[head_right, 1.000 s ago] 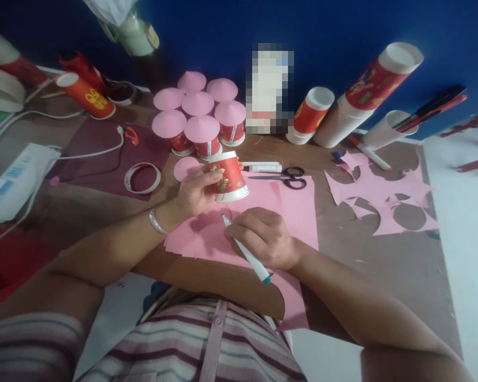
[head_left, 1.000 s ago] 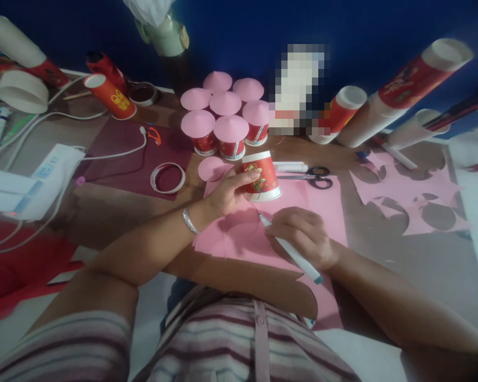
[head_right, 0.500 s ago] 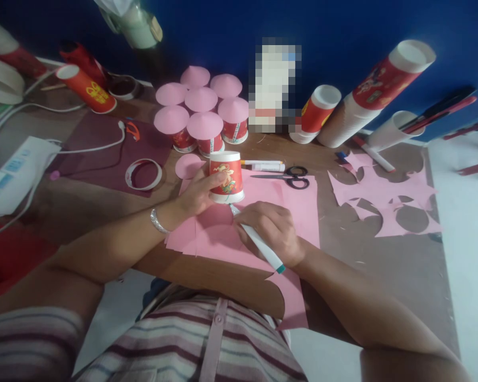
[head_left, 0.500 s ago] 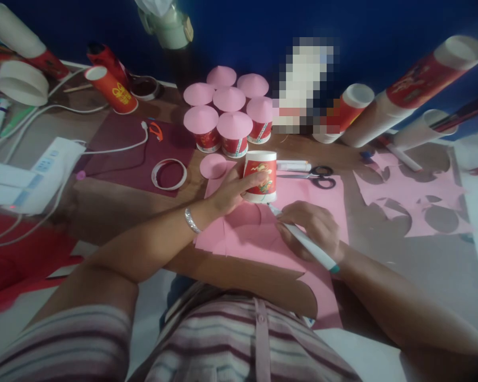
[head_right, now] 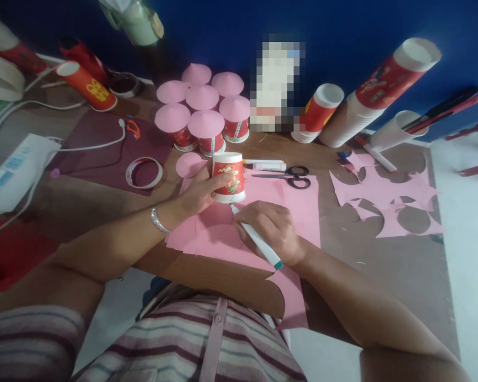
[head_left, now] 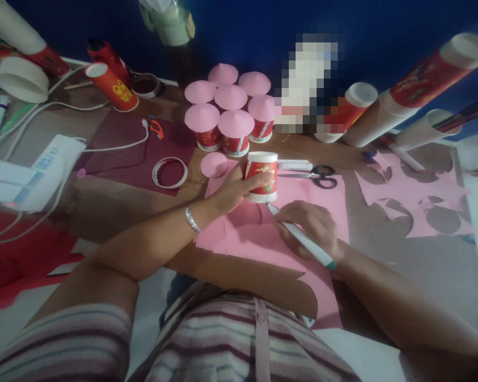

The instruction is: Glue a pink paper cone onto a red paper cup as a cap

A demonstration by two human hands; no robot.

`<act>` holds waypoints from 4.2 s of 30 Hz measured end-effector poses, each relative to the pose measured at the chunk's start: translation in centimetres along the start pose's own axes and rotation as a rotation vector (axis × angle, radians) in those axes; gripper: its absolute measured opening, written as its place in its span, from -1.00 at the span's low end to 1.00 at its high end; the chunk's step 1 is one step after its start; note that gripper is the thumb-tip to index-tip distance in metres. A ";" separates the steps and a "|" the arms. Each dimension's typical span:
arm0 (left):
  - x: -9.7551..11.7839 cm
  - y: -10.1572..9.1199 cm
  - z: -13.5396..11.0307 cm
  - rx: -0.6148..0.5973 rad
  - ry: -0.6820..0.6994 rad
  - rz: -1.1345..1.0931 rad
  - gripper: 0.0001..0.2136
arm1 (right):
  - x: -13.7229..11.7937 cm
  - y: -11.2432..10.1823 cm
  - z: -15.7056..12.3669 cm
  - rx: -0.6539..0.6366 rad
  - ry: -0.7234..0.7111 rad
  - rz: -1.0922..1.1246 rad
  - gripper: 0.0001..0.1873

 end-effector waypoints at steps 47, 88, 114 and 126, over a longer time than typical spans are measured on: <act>0.5 0.2 -0.3 -0.008 -0.066 -0.042 -0.59 | 0.4 0.1 -0.2 -0.023 0.013 0.001 -0.82; 0.2 0.2 -0.2 -0.014 -0.029 -0.056 -0.62 | 0.2 -0.2 0.0 -0.046 0.096 -0.103 -0.83; 0.1 0.1 -0.1 -0.014 -0.037 -0.035 -0.60 | 0.0 0.0 0.0 -0.063 0.088 -0.054 -0.80; 0.0 0.1 -0.1 -0.004 -0.029 -0.034 -0.57 | -0.1 -0.1 0.2 -0.053 0.082 -0.061 -0.81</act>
Point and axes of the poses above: each hand's wrist, its own z-axis towards the middle knuckle, its own y-axis out of the palm, x = y × z, the point moved 1 cm from there along z, towards the middle knuckle, and after that the axes turned 12 degrees about -y, right-handed, at the moved point
